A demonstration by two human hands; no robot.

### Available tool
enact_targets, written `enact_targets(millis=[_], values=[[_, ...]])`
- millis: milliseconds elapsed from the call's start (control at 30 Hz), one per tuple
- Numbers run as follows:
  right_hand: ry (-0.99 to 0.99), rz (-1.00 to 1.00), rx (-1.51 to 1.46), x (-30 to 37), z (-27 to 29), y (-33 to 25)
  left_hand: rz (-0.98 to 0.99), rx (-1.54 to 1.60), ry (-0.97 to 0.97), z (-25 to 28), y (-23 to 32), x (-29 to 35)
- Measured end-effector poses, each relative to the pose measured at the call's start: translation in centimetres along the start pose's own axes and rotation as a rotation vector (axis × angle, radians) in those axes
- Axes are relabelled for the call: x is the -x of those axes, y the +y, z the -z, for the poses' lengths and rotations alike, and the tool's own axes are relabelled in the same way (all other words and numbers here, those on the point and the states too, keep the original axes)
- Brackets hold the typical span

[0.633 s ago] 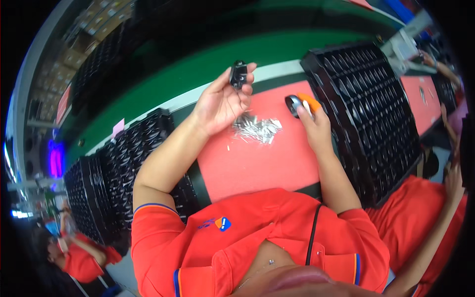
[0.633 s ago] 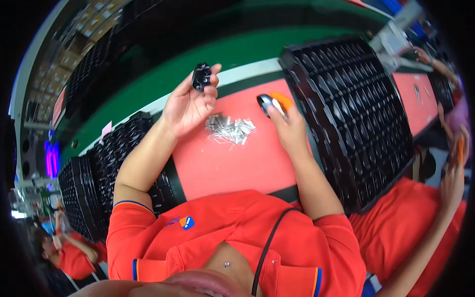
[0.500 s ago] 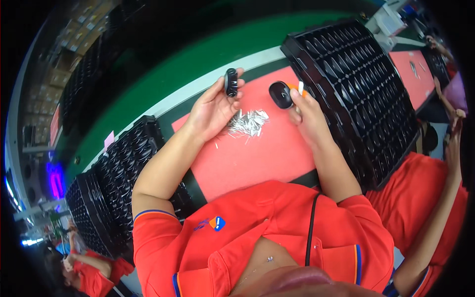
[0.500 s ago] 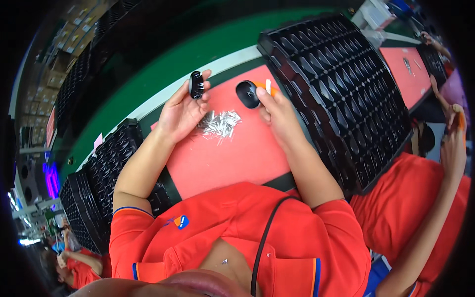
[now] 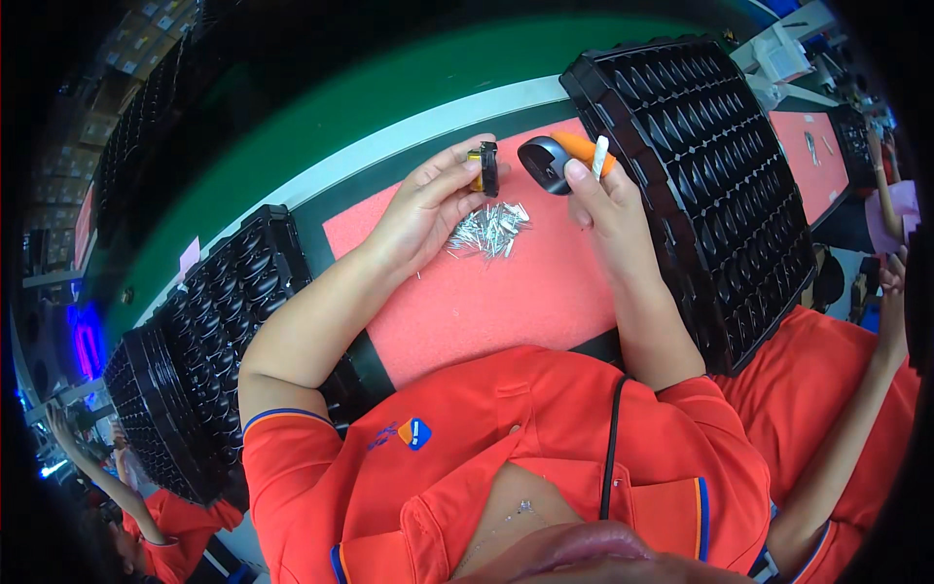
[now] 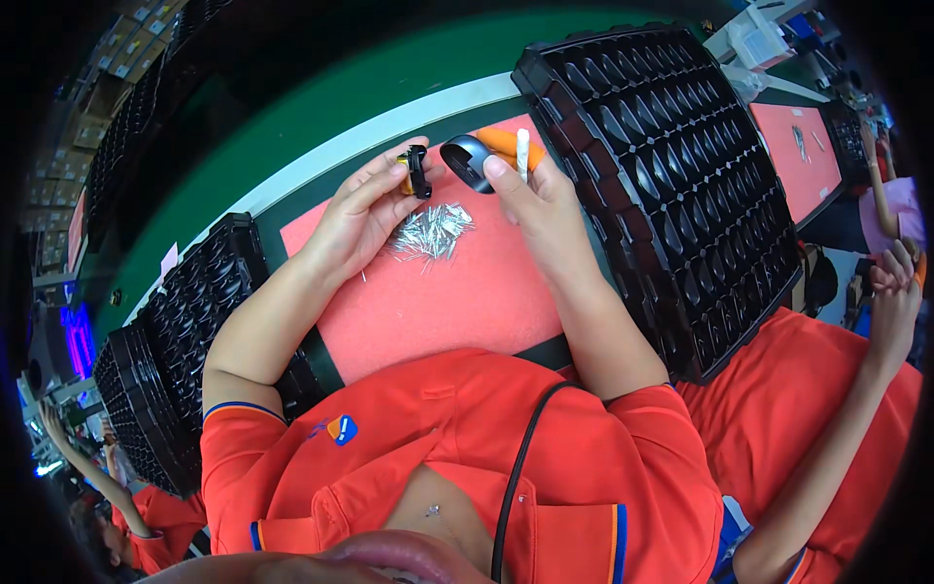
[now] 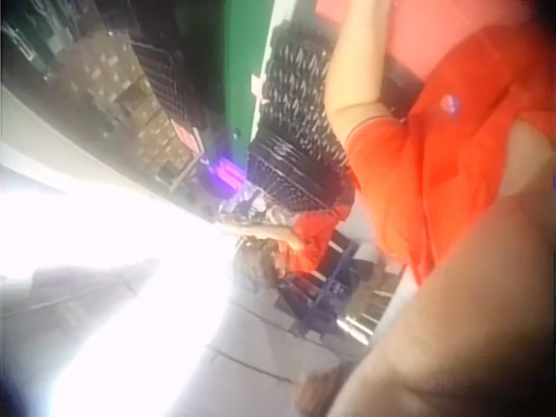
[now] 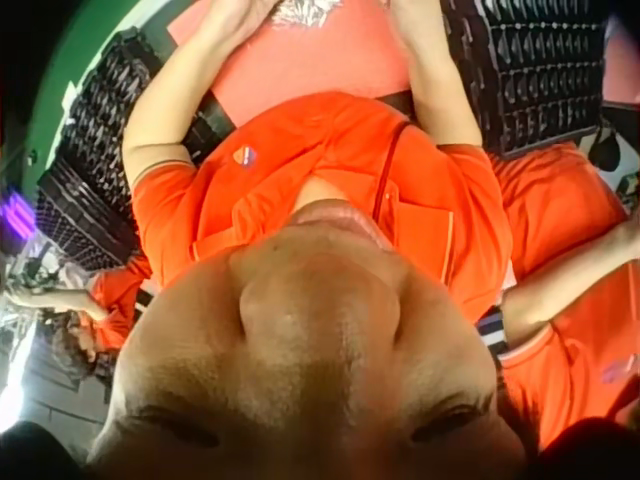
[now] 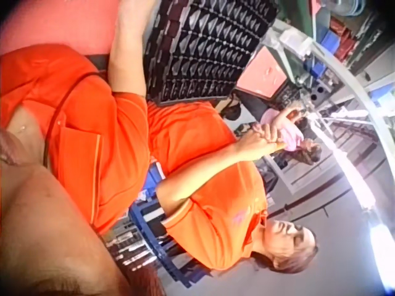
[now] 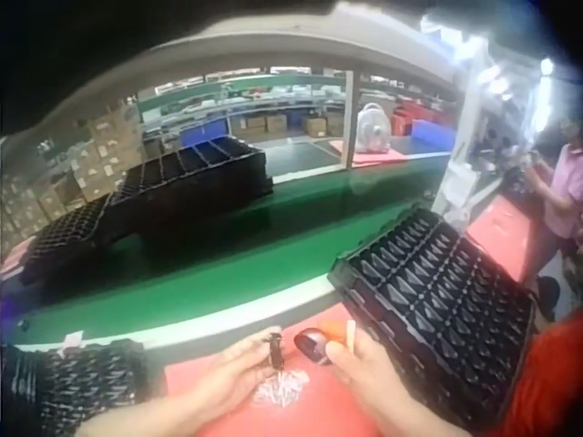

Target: The worker is assembling small electronic parts and placing them into a sorting tray at a factory station.

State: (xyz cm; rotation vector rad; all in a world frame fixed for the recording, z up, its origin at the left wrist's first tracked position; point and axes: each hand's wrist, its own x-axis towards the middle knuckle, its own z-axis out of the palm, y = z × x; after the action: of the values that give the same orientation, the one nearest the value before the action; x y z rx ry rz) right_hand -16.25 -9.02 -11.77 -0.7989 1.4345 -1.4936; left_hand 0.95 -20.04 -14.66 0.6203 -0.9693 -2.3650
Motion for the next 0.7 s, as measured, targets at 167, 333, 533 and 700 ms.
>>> enact_targets(millis=[167, 333, 533, 700], values=[[-0.004, 0.113, 0.165, -0.1, 0.0, 0.3, 0.05, -0.077, 0.041, -0.5, 0.1, 0.1], [0.006, 0.238, 0.348, -0.1, -1.0, 0.4, 0.045, -0.095, 0.086, -0.7, -0.1, 0.3], [0.051, 0.247, 0.407, -0.4, -1.7, 0.6, 0.006, -0.16, 0.143, -0.9, -0.2, 0.3], [0.043, 0.254, 0.331, -1.0, -2.2, 1.5, -0.015, -0.163, 0.112, -0.6, -0.3, 0.4]])
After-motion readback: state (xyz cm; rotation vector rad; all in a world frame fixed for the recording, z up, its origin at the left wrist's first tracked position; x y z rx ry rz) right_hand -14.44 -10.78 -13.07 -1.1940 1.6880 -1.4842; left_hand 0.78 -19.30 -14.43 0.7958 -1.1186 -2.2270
